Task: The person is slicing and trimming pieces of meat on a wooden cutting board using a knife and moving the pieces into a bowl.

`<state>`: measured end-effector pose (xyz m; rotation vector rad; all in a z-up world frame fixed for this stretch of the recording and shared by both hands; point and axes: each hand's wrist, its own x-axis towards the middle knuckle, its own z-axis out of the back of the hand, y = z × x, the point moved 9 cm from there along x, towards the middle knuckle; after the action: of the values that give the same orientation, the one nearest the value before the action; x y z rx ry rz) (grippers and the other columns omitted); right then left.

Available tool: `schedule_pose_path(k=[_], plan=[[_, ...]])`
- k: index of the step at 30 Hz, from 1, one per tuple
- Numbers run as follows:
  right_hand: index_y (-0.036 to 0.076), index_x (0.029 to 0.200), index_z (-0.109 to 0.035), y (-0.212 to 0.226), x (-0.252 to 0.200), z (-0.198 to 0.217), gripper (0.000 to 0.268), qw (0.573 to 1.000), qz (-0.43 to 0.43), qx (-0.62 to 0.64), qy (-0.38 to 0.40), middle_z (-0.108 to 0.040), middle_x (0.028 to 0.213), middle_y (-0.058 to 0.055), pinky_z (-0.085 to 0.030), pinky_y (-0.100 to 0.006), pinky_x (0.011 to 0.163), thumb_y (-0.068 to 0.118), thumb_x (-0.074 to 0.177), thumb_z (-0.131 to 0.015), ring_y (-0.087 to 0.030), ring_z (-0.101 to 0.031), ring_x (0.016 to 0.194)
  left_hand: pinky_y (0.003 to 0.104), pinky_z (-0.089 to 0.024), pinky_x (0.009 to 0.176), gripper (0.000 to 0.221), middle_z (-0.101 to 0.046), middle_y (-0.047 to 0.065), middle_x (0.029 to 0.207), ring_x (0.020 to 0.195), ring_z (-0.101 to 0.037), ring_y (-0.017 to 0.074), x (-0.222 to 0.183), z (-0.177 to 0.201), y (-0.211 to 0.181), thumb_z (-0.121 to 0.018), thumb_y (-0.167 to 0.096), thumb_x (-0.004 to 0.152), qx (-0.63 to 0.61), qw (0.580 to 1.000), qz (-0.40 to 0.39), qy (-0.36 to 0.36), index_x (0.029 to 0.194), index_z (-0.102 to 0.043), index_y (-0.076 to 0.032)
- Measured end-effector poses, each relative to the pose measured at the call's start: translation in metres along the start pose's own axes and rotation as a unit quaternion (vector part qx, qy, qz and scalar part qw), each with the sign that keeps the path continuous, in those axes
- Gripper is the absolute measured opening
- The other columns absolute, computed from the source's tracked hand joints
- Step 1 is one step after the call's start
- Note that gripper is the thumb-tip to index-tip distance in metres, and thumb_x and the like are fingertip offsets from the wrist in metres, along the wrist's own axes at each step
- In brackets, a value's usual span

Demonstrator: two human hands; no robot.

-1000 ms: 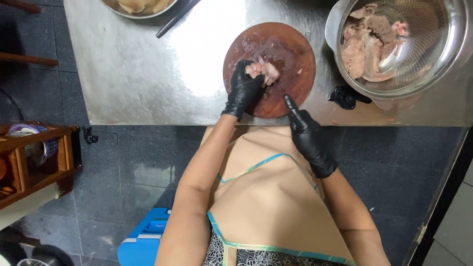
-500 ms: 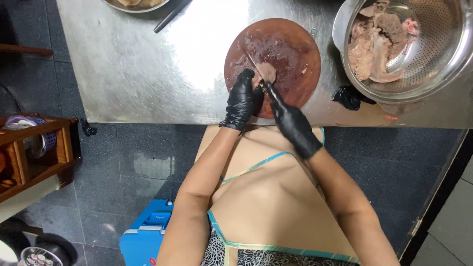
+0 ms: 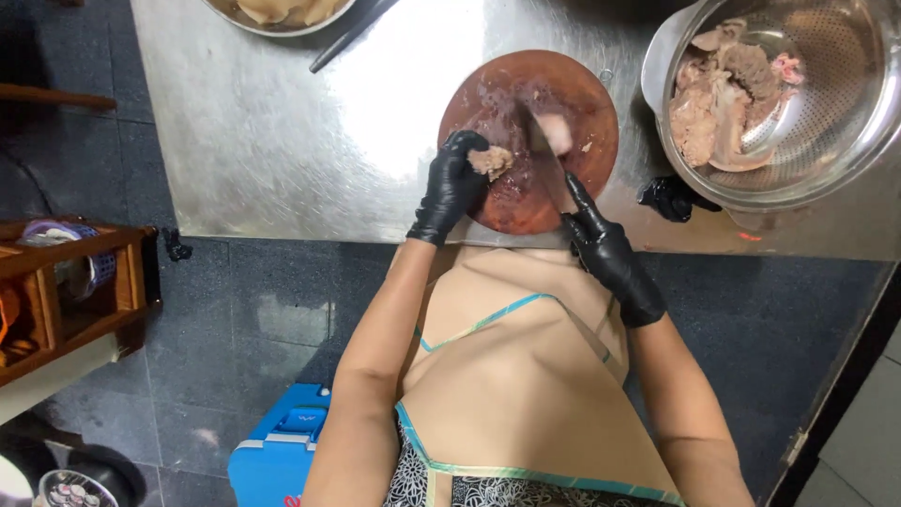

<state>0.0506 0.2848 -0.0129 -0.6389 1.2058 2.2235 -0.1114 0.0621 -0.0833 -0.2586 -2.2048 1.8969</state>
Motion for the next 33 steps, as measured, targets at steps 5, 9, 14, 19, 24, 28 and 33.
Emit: schedule_pose_path(k=[5,9,14,19,24,28,33], plan=[[0.010,0.142,-0.064,0.064,-0.053,0.030,0.039,0.991,0.096,-0.048,-0.076,-0.072,0.100,-0.032,-0.059,-0.043,0.081,0.009,0.103,-0.064,-0.042,-0.072,0.094,0.052,-0.043,0.113,0.059,-0.062,0.017,0.120,0.122,-0.058,0.0400,-0.013,-0.009,-0.002,-0.087,-0.026,0.075,0.378,0.922,-0.004,0.083,0.126,-0.064,-0.009],[0.014,0.128,-0.066,0.066,-0.065,0.007,0.026,0.977,0.121,-0.132,-0.115,-0.073,0.095,-0.023,-0.060,-0.045,0.074,0.025,0.105,-0.061,-0.038,-0.072,0.089,0.058,-0.055,0.100,0.051,-0.067,0.020,0.123,0.117,-0.065,0.0437,-0.025,-0.014,-0.014,-0.075,-0.041,0.091,0.463,0.874,0.113,0.094,0.133,-0.065,-0.014],[0.036,0.132,-0.064,0.021,-0.058,-0.031,0.032,0.930,0.142,-0.316,-0.123,-0.073,0.093,-0.002,-0.063,-0.044,0.068,0.049,0.106,-0.049,-0.027,-0.074,0.085,0.058,-0.062,0.089,0.044,-0.062,0.002,0.130,0.101,-0.073,0.0393,-0.041,-0.009,0.021,-0.066,-0.043,0.093,0.469,0.855,0.219,0.027,0.134,-0.061,-0.026],[0.027,0.153,-0.046,0.029,-0.034,-0.037,0.048,0.923,0.186,-0.327,-0.082,-0.071,0.086,-0.008,-0.063,-0.043,0.068,0.039,0.106,-0.046,-0.029,-0.074,0.083,0.060,-0.062,0.089,0.048,-0.056,0.003,0.140,0.105,-0.072,0.0416,-0.042,-0.011,0.040,-0.068,-0.038,0.092,0.485,0.847,0.216,0.034,0.138,-0.059,-0.025],[0.034,0.157,-0.042,0.071,0.010,-0.059,0.053,0.916,0.220,-0.327,-0.073,-0.066,0.074,-0.010,-0.064,-0.045,0.071,0.039,0.105,-0.048,-0.030,-0.073,0.078,0.061,-0.061,0.091,0.046,-0.057,0.003,0.143,0.117,-0.067,0.0410,-0.042,-0.011,0.035,-0.068,-0.037,0.092,0.484,0.849,0.205,0.053,0.136,-0.061,-0.028],[0.016,0.147,-0.056,0.088,0.009,-0.059,0.041,0.886,0.317,-0.309,-0.141,-0.069,0.074,-0.016,-0.062,-0.046,0.063,0.026,0.107,-0.053,-0.036,-0.072,0.075,0.059,-0.060,0.096,0.043,-0.060,0.003,0.135,0.117,-0.067,0.0393,-0.040,0.001,0.022,-0.073,-0.036,0.089,0.425,0.884,0.196,0.001,0.129,-0.067,-0.021],[0.024,0.153,-0.050,0.048,-0.018,-0.043,0.049,0.870,0.277,-0.385,-0.133,-0.065,0.072,-0.008,-0.064,-0.045,0.064,0.034,0.105,-0.052,-0.029,-0.071,0.072,0.058,-0.058,0.096,0.044,-0.066,0.017,0.117,0.116,-0.065,0.0434,-0.044,0.002,-0.006,-0.079,-0.031,0.087,0.370,0.914,0.152,-0.066,0.123,-0.070,-0.008]])
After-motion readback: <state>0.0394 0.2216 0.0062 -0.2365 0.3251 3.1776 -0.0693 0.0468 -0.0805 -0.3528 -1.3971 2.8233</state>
